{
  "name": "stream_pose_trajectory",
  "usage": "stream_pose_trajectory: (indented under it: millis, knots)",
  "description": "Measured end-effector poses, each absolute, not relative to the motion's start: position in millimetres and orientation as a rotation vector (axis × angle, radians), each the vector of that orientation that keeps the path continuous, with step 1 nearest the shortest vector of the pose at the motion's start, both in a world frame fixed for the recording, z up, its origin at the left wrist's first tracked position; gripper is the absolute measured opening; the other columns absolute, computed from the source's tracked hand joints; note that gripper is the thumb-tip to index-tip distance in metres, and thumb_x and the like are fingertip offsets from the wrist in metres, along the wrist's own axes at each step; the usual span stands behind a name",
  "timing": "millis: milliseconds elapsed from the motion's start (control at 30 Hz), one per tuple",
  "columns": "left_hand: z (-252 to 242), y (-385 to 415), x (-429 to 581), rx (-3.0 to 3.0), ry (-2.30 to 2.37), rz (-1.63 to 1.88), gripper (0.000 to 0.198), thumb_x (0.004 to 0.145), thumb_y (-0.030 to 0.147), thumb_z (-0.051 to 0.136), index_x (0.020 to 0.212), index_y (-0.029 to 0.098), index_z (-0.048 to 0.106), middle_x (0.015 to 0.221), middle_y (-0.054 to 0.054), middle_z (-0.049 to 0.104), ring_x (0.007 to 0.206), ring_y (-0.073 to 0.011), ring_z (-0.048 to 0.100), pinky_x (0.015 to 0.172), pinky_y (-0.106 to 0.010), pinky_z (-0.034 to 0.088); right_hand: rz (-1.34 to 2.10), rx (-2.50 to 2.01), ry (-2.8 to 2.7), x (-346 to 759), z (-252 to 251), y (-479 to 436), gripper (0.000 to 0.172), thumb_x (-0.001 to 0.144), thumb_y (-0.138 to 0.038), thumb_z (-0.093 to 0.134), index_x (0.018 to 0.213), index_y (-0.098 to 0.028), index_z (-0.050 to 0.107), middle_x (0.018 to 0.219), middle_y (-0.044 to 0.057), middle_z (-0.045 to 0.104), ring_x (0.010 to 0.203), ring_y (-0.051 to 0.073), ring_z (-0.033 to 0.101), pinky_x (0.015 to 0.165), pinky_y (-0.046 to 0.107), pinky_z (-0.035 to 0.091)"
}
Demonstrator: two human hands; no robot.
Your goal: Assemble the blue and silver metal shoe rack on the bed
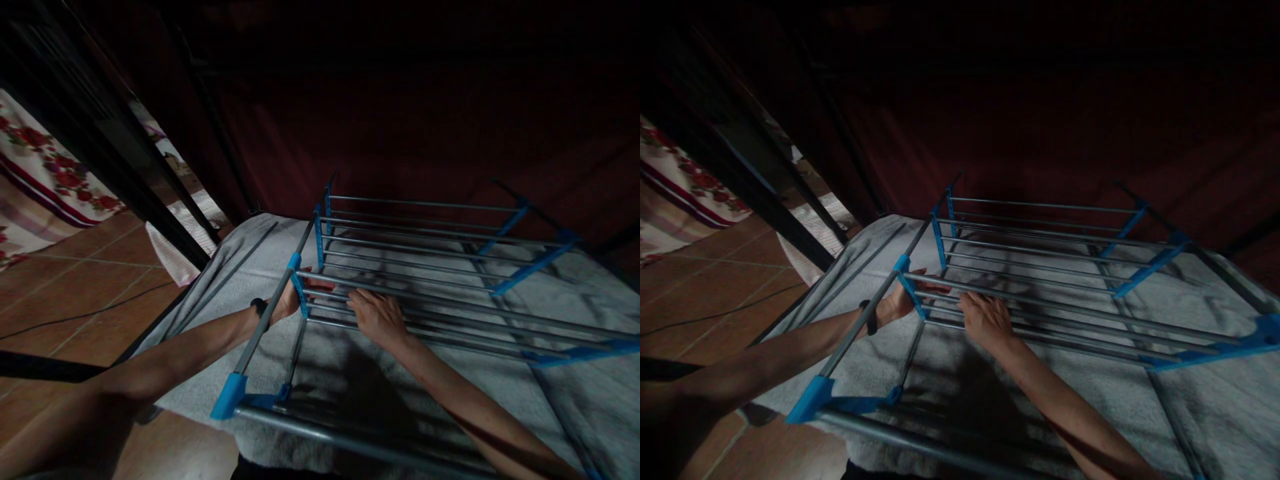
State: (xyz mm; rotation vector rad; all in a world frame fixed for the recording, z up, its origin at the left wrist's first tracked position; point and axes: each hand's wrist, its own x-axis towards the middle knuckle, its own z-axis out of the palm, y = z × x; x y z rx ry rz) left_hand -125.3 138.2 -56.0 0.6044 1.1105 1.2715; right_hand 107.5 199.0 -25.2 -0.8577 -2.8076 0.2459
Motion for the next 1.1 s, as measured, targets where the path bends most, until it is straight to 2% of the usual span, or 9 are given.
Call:
stream_pose_trajectory:
  millis: [167, 333, 433, 533, 633, 733, 867, 1000, 1100]
  knots:
    - [-54, 138, -125, 0.640, 1.176, 1.307, 0.049, 0.085, 0.049, 0.043, 0.093, 0.008, 0.069, 0.096, -0.017, 0.072, 0.101, -0.0301, 0.062, 0.088, -0.037, 0.044, 0.236, -0.866, -2.808, 108, -22, 197, 0.027, 0.100, -0.035, 0.034, 0.105, -0.029, 0.060, 0.108, 0.000, 0.066, 0.095, 0.017, 0.060, 0.077, 0.029, 0.038]
    - [-57, 138, -125, 0.663, 1.196, 1.345, 0.049, 0.085, 0.053, 0.042, 0.095, 0.012, 0.067, 0.096, -0.016, 0.072, 0.100, -0.0293, 0.062, 0.085, -0.036, 0.043, 0.254, -0.859, -2.820, 110, -18, 197, 0.028, 0.101, -0.036, 0.034, 0.107, -0.028, 0.060, 0.108, 0.000, 0.065, 0.096, 0.016, 0.060, 0.077, 0.028, 0.039]
    - [-56, 137, -123, 0.659, 1.225, 1.353, 0.049, 0.086, 0.053, 0.041, 0.095, 0.012, 0.065, 0.092, -0.015, 0.072, 0.092, -0.0275, 0.063, 0.080, -0.034, 0.043, 0.229, -0.804, -2.821, 111, -18, 198, 0.029, 0.102, -0.035, 0.033, 0.111, -0.026, 0.060, 0.108, 0.002, 0.065, 0.099, 0.017, 0.059, 0.081, 0.029, 0.039]
    - [-52, 135, -122, 0.644, 1.253, 1.358, 0.044, 0.085, 0.053, 0.044, 0.093, 0.015, 0.064, 0.087, -0.013, 0.073, 0.087, -0.0272, 0.063, 0.076, -0.035, 0.042, 0.160, -0.722, -2.816, 113, -20, 199, 0.031, 0.101, -0.032, 0.035, 0.123, -0.022, 0.055, 0.112, 0.005, 0.064, 0.105, 0.019, 0.056, 0.090, 0.031, 0.037]
    - [-49, 131, -121, 0.641, 1.253, 1.359, 0.040, 0.083, 0.056, 0.047, 0.088, 0.020, 0.064, 0.086, -0.010, 0.074, 0.091, -0.0288, 0.063, 0.077, -0.036, 0.042, 0.087, -0.684, -2.811, 118, -23, 199, 0.037, 0.100, -0.031, 0.038, 0.134, -0.018, 0.047, 0.117, 0.008, 0.062, 0.110, 0.021, 0.053, 0.095, 0.035, 0.035]
    - [-47, 128, -120, 0.658, 1.210, 1.335, 0.039, 0.083, 0.058, 0.048, 0.087, 0.023, 0.067, 0.089, -0.008, 0.074, 0.098, -0.0305, 0.061, 0.079, -0.037, 0.042, 0.034, -0.717, -2.799, 124, -27, 199, 0.035, 0.101, -0.030, 0.037, 0.131, -0.018, 0.049, 0.115, 0.009, 0.063, 0.108, 0.023, 0.053, 0.096, 0.037, 0.033]
    - [-45, 128, -117, 0.653, 1.181, 1.346, 0.046, 0.083, 0.057, 0.047, 0.100, 0.020, 0.067, 0.093, -0.011, 0.074, 0.100, -0.0312, 0.062, 0.081, -0.038, 0.042, 0.045, -0.735, -2.793, 126, -31, 200, 0.032, 0.102, -0.025, 0.032, 0.121, -0.020, 0.057, 0.109, 0.007, 0.064, 0.103, 0.020, 0.056, 0.092, 0.033, 0.035]
    - [-46, 131, -117, 0.633, 1.200, 1.368, 0.058, 0.083, 0.056, 0.044, 0.115, 0.011, 0.062, 0.089, -0.015, 0.073, 0.092, -0.0313, 0.064, 0.076, -0.037, 0.043, 0.094, -0.780, -2.811, 123, -30, 203, 0.029, 0.101, -0.027, 0.037, 0.123, -0.023, 0.056, 0.109, 0.005, 0.065, 0.102, 0.020, 0.057, 0.086, 0.031, 0.038]
    - [-48, 133, -118, 0.618, 1.187, 1.365, 0.056, 0.085, 0.053, 0.044, 0.118, 0.011, 0.061, 0.089, -0.015, 0.072, 0.090, -0.0309, 0.064, 0.076, -0.037, 0.043, 0.132, -0.787, -2.831, 123, -29, 204, 0.029, 0.101, -0.027, 0.037, 0.122, -0.025, 0.056, 0.112, 0.004, 0.065, 0.103, 0.019, 0.058, 0.083, 0.031, 0.038]
